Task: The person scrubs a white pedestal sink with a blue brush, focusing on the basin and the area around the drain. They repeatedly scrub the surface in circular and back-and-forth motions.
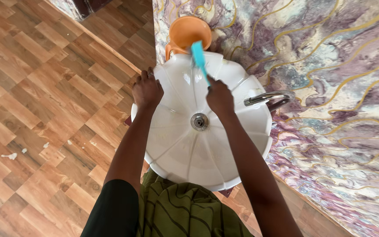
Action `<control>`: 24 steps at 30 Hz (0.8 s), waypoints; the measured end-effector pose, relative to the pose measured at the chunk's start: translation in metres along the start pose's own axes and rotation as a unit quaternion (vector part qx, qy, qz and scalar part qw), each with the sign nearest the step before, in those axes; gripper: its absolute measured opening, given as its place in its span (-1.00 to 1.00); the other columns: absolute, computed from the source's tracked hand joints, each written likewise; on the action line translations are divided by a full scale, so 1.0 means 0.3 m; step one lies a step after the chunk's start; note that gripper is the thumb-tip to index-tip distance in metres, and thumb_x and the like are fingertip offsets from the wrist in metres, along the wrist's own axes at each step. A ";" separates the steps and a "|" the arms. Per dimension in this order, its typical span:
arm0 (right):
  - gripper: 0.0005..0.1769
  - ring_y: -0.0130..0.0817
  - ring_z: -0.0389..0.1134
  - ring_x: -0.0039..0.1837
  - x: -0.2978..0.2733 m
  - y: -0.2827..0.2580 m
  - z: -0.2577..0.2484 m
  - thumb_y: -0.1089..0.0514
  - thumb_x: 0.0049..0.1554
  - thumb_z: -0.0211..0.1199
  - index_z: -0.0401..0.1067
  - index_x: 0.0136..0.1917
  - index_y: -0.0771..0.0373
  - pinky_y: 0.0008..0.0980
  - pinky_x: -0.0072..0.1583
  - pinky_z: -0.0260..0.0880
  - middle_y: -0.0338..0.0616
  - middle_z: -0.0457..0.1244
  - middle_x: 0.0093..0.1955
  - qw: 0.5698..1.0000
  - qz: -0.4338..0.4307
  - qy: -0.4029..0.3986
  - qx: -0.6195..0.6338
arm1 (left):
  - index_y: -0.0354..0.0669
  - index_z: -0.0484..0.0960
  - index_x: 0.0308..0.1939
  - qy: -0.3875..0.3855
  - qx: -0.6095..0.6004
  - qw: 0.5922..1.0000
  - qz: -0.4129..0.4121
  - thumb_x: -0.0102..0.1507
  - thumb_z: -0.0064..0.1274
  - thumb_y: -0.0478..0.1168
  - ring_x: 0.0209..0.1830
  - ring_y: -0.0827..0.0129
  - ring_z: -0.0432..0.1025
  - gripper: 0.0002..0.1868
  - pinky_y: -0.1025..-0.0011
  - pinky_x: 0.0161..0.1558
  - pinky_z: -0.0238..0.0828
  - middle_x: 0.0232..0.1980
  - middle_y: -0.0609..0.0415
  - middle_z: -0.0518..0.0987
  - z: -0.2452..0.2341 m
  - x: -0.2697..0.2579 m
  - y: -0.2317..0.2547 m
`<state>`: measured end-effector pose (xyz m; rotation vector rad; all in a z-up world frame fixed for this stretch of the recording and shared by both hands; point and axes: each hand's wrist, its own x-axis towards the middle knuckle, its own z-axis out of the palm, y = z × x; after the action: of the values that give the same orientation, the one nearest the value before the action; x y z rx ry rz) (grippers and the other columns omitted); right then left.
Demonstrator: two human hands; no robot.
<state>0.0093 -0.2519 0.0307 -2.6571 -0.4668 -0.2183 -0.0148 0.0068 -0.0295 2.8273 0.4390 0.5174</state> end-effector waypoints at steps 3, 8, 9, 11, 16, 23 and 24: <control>-0.36 0.15 0.42 -0.01 0.003 -0.032 0.102 0.22 0.14 0.10 0.27 0.49 -0.01 0.10 -0.01 0.45 0.14 0.30 -0.03 0.991 0.066 -0.087 -0.074 | -0.19 0.46 0.35 0.001 -0.005 1.000 -0.003 0.27 0.13 -0.09 0.00 0.11 0.51 -0.41 0.12 -0.10 0.53 0.08 -0.02 0.54 0.001 -0.004 -0.002; -0.37 0.20 0.43 -0.08 -0.222 -0.034 0.169 0.17 0.13 0.12 0.26 0.48 0.01 0.13 -0.04 0.46 0.16 0.30 -0.04 0.983 0.080 -0.140 -0.087 | -0.18 0.45 0.33 0.010 -0.012 1.000 0.001 0.24 0.14 -0.07 -0.01 0.03 0.50 -0.40 0.09 -0.11 0.52 0.10 -0.05 0.53 0.021 0.006 -0.015; -0.40 0.21 0.43 -0.07 -0.273 -0.030 0.165 0.19 0.14 0.10 0.27 0.47 0.03 0.14 -0.03 0.45 0.17 0.31 -0.03 0.979 0.087 -0.161 -0.093 | -0.17 0.45 0.33 0.012 -0.011 1.000 0.002 0.23 0.14 -0.07 -0.01 0.02 0.50 -0.40 0.09 -0.10 0.51 0.09 -0.05 0.53 0.027 0.008 -0.012; -0.44 0.21 0.43 -0.05 -0.376 -0.018 0.138 0.23 0.17 0.06 0.30 0.45 0.08 0.15 -0.01 0.45 0.18 0.31 0.00 0.968 0.100 -0.203 -0.106 | -0.18 0.44 0.33 0.023 -0.013 1.000 0.008 0.24 0.14 -0.08 -0.01 0.02 0.50 -0.40 0.10 -0.09 0.52 0.08 -0.06 0.53 0.037 0.002 -0.011; -0.42 0.10 0.43 0.07 -0.509 0.037 -0.104 0.20 0.13 0.11 0.38 0.42 -0.10 0.06 0.07 0.45 0.08 0.38 0.02 0.943 0.087 -0.309 -0.086 | -0.14 0.47 0.31 -0.006 -0.068 0.997 -0.023 0.29 0.10 -0.13 -0.06 0.02 0.55 -0.50 0.09 -0.07 0.53 0.08 -0.06 0.58 0.025 -0.001 -0.022; -0.40 0.01 0.46 0.02 -0.502 -0.082 -0.225 0.13 0.14 0.20 0.34 0.45 -0.12 -0.05 0.11 0.46 0.02 0.40 0.04 0.935 0.038 -0.332 0.123 | -0.02 0.67 0.13 -0.007 -0.251 0.964 -0.086 0.36 0.01 -0.10 -0.11 0.04 0.59 -0.69 0.11 -0.07 0.50 -0.13 -0.05 0.70 0.048 0.041 -0.084; -0.40 0.03 0.44 0.05 -0.503 -0.115 -0.189 0.13 0.14 0.20 0.34 0.46 -0.10 -0.03 0.12 0.45 0.03 0.40 0.09 0.947 0.000 -0.298 0.120 | 0.00 0.70 0.09 0.019 -0.280 0.956 -0.084 0.34 0.02 -0.09 -0.13 0.06 0.59 -0.71 0.13 -0.08 0.50 -0.16 -0.02 0.71 0.064 0.044 -0.091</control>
<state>-0.1479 -0.2910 0.0609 -2.4417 -0.6301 0.6225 -0.0026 0.0331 -0.0504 2.2193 0.4507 0.5561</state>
